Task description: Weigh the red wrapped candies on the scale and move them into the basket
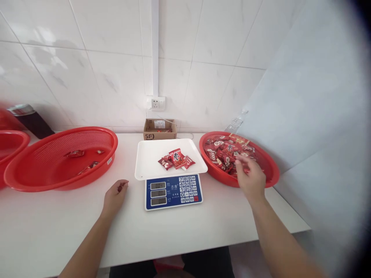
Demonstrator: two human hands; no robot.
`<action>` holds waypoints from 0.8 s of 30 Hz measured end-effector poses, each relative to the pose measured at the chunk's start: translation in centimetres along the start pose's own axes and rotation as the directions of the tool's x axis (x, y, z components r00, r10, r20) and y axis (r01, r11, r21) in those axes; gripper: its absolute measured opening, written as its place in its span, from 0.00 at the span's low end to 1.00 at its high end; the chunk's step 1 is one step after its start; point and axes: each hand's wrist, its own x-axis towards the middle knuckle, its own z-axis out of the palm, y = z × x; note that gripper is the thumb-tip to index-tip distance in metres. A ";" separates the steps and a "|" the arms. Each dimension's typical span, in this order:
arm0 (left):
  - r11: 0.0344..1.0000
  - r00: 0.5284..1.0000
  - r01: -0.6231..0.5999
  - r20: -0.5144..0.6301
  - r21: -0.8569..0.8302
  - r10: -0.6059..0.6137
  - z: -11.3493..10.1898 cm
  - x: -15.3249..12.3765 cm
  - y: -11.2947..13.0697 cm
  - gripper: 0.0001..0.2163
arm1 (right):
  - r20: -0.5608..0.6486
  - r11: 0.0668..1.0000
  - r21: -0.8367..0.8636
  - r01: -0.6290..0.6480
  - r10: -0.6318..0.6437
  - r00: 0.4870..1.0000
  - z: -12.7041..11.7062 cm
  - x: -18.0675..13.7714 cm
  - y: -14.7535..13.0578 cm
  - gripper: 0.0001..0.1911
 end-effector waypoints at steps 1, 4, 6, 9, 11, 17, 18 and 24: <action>1.000 1.000 0.001 0.000 0.001 -0.001 0.0 0.0 0.0 0.13 | -0.022 0.999 0.052 -0.015 0.016 1.000 0.0 -1.6 -0.2 0.16; 1.000 1.000 0.004 0.001 0.005 -0.004 0.1 0.0 0.1 0.13 | 0.091 0.971 0.198 -0.131 0.115 0.989 0.6 -6.3 -0.7 0.16; 1.000 1.000 0.005 -0.001 0.010 -0.005 0.1 0.0 0.3 0.13 | 0.240 0.947 0.232 -0.223 0.166 0.956 1.5 -8.5 -0.6 0.17; 1.000 1.000 0.006 -0.004 0.018 -0.006 0.1 -0.2 0.5 0.13 | 0.453 0.915 0.208 -0.346 0.223 0.863 3.1 -10.0 0.2 0.18; 1.000 1.000 0.006 -0.008 0.022 -0.006 0.0 -0.2 0.5 0.13 | 0.531 0.894 0.193 -0.404 0.251 0.809 3.9 -10.2 0.9 0.18; 0.999 1.000 0.009 -0.019 0.039 -0.008 -0.1 -0.3 0.7 0.13 | 0.546 0.866 0.195 -0.460 0.294 0.785 5.1 -10.3 1.8 0.17; 0.999 1.000 0.015 -0.019 0.045 -0.014 -0.1 -0.4 0.8 0.13 | 0.537 0.870 0.190 -0.455 0.296 0.790 5.2 -10.4 1.7 0.16; 0.998 1.000 0.020 -0.015 0.058 -0.019 -0.1 -0.2 0.7 0.13 | 0.451 0.909 0.180 -0.375 0.262 0.853 4.4 -10.7 0.4 0.16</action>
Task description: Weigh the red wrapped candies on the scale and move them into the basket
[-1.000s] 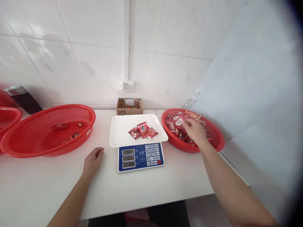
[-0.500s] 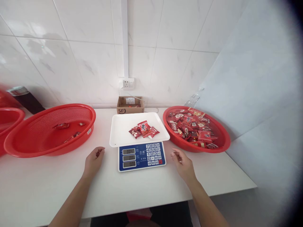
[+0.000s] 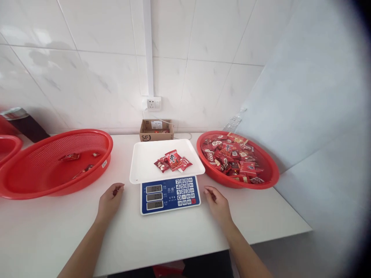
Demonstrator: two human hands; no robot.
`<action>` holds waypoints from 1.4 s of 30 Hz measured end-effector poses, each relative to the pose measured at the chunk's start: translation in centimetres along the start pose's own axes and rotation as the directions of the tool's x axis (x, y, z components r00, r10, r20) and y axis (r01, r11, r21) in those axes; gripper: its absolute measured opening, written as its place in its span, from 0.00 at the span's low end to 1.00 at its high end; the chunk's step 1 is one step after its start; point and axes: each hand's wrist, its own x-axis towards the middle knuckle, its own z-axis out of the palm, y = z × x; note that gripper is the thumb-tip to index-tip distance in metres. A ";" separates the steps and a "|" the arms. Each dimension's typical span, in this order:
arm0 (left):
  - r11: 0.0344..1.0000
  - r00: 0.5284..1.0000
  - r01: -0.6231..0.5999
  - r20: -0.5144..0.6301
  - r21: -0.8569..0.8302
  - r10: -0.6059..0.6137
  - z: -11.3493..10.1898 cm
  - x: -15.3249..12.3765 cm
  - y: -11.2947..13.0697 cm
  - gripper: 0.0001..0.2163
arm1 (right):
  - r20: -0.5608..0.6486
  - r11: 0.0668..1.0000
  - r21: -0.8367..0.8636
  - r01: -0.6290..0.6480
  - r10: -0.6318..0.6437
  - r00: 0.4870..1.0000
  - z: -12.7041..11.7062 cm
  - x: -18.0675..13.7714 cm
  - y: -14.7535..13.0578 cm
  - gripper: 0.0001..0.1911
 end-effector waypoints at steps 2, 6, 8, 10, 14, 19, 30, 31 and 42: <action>1.000 1.000 -0.004 -0.002 -0.004 0.004 0.1 0.1 0.0 0.14 | -0.106 0.993 -0.038 0.114 -0.118 0.987 -0.4 0.1 -1.6 0.16; 1.000 1.000 -0.006 -0.010 -0.011 0.006 0.1 0.2 -0.1 0.14 | -0.073 0.874 -0.194 0.446 -0.466 0.882 -0.4 1.5 -6.8 0.16; 1.000 1.000 -0.005 -0.013 -0.012 0.005 0.1 0.2 -0.1 0.13 | 0.074 0.808 -0.258 0.529 -0.530 0.845 0.4 2.5 -9.2 0.18; 1.000 1.000 -0.009 -0.009 -0.015 0.009 0.1 0.1 -0.2 0.13 | 0.177 0.767 -0.326 0.553 -0.525 0.833 1.6 3.3 -10.9 0.21; 0.999 1.000 -0.022 -0.008 -0.029 0.022 0.2 0.1 -0.4 0.13 | 0.310 0.747 -0.390 0.538 -0.444 0.841 3.8 3.8 -12.2 0.25; 0.999 1.000 -0.022 -0.008 -0.033 0.021 0.2 0.2 -0.5 0.13 | 0.342 0.756 -0.383 0.530 -0.417 0.842 3.9 3.3 -12.1 0.25; 0.999 1.000 -0.030 -0.001 -0.031 0.030 0.1 0.1 -0.3 0.13 | 0.303 0.801 -0.385 0.459 -0.360 0.882 2.8 3.5 -11.5 0.24; 0.999 0.999 -0.036 -0.003 -0.030 0.036 0.1 0.1 -0.4 0.13 | 0.302 0.811 -0.354 0.467 -0.373 0.877 2.7 3.5 -11.5 0.24; 0.999 1.000 -0.013 0.009 -0.031 0.014 0.2 0.0 -0.4 0.12 | -0.116 0.987 0.009 0.160 -0.158 0.981 -0.8 1.1 -4.5 0.18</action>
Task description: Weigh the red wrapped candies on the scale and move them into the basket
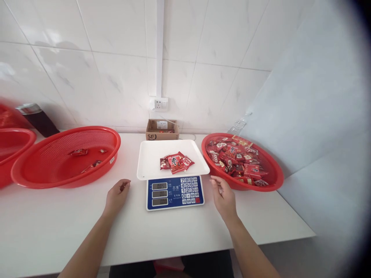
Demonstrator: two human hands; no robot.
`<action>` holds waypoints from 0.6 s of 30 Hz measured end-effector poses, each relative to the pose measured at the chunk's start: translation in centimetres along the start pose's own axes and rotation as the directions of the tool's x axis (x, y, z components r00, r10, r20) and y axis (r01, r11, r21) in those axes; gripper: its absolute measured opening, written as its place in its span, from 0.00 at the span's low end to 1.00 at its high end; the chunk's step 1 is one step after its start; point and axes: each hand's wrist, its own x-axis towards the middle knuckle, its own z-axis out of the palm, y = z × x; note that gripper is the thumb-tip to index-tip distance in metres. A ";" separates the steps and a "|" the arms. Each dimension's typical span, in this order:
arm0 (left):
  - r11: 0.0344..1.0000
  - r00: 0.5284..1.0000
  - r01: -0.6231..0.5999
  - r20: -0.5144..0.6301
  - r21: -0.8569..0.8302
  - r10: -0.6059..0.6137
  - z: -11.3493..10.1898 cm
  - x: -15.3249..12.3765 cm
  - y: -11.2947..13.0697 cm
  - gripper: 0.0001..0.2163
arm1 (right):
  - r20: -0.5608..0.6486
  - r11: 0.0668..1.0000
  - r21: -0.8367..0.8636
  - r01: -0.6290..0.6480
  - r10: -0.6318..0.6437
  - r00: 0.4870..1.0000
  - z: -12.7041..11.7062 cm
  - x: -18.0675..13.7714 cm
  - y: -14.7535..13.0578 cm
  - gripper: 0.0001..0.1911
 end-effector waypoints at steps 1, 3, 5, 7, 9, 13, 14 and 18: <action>1.000 1.000 0.002 0.002 0.000 -0.002 0.0 0.0 0.0 0.12 | 0.017 0.998 0.010 -0.063 0.063 0.998 0.0 -0.2 0.8 0.18; 1.000 1.000 0.005 0.004 0.000 -0.005 -0.1 0.0 0.1 0.12 | 0.067 0.984 0.051 -0.173 0.170 0.983 0.3 -0.5 2.4 0.19; 1.000 1.000 0.008 0.002 0.001 -0.008 -0.1 -0.1 0.1 0.12 | 0.120 0.955 0.117 -0.274 0.261 0.958 0.7 -0.5 3.8 0.20; 1.000 1.000 0.008 0.000 0.001 -0.008 -0.1 -0.1 0.2 0.12 | 0.151 0.919 0.177 -0.352 0.328 0.932 1.2 -0.6 4.8 0.21; 1.000 1.000 0.006 -0.001 0.002 -0.006 -0.1 -0.1 0.2 0.12 | 0.156 0.901 0.198 -0.385 0.359 0.920 1.6 -0.7 5.4 0.21; 1.000 1.000 0.008 -0.001 0.009 -0.008 -0.2 -0.2 0.4 0.13 | 0.137 0.933 0.115 -0.340 0.325 0.936 1.8 -1.1 5.4 0.22; 1.000 1.000 0.010 0.002 0.010 -0.010 -0.2 -0.2 0.4 0.13 | 0.135 0.941 0.094 -0.324 0.310 0.941 1.8 -1.2 5.3 0.22; 1.000 1.000 0.013 0.008 0.012 -0.013 -0.2 -0.2 0.4 0.14 | 0.126 0.957 0.058 -0.285 0.277 0.953 2.0 -1.6 5.0 0.22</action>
